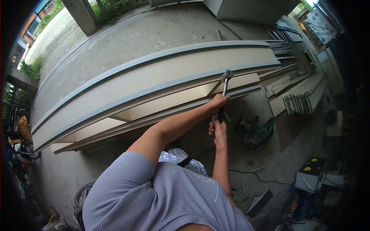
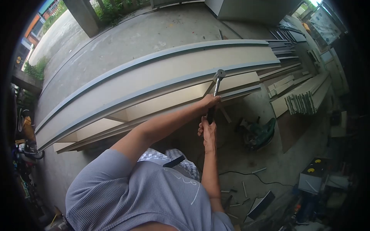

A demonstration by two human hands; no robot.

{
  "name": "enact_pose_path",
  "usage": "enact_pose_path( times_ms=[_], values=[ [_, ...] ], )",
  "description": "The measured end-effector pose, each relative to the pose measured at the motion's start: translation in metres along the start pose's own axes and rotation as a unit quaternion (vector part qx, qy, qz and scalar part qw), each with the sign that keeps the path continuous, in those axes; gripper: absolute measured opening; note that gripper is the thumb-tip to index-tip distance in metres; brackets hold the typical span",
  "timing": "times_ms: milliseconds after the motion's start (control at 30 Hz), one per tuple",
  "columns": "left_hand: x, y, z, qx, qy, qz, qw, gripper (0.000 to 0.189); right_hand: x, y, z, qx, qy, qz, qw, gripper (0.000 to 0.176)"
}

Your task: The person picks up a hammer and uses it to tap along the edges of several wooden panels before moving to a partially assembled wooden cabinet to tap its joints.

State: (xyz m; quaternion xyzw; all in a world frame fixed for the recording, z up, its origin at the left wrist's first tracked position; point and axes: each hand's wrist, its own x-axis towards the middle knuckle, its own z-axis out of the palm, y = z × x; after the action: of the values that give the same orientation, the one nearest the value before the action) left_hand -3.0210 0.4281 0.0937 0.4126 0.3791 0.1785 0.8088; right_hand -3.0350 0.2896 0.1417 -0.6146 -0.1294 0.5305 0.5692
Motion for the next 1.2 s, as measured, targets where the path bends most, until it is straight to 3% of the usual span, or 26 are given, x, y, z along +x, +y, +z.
enact_pose_path(
  times_ms=[133,200,267,400,500,533,600,767,1000,1200],
  values=[
    [-0.01,0.001,-0.004,0.0,0.036,-0.005,0.999,0.022,0.003,0.006,-0.002,-0.027,-0.011,0.009,1.0,0.03],
    [-0.013,-0.008,-0.006,-0.013,0.038,0.0,0.999,0.022,-0.004,0.006,0.003,-0.017,-0.007,0.024,1.0,0.023],
    [-0.029,-0.021,-0.019,-0.007,-0.003,-0.001,1.0,0.026,-0.021,0.017,0.008,-0.052,-0.012,0.045,0.998,0.021],
    [-0.109,-0.037,-0.055,-0.154,0.014,0.011,0.988,0.023,-0.063,0.032,0.023,-0.15,-0.071,0.087,0.982,0.023],
    [-0.169,-0.04,-0.082,-0.205,0.157,0.026,0.966,0.021,-0.075,0.038,0.033,-0.238,-0.201,0.121,0.942,0.026],
    [-0.184,-0.041,-0.093,-0.214,0.167,0.033,0.962,0.021,-0.074,0.041,0.041,-0.247,-0.213,0.122,0.937,0.026],
    [-0.213,-0.041,-0.117,-0.292,0.244,0.063,0.923,0.021,-0.069,0.047,0.063,-0.286,-0.308,0.129,0.898,0.025],
    [-0.269,-0.033,-0.189,-0.355,0.354,0.146,0.853,0.021,-0.076,0.062,0.155,-0.316,-0.41,0.146,0.843,0.022],
    [-0.32,-0.041,-0.26,-0.41,0.396,0.192,0.799,0.021,-0.105,0.094,0.231,-0.35,-0.436,0.173,0.811,0.017],
    [-0.337,-0.052,-0.265,-0.406,0.34,0.173,0.83,0.02,-0.134,0.104,0.24,-0.353,-0.419,0.189,0.815,0.02]
  ],
)
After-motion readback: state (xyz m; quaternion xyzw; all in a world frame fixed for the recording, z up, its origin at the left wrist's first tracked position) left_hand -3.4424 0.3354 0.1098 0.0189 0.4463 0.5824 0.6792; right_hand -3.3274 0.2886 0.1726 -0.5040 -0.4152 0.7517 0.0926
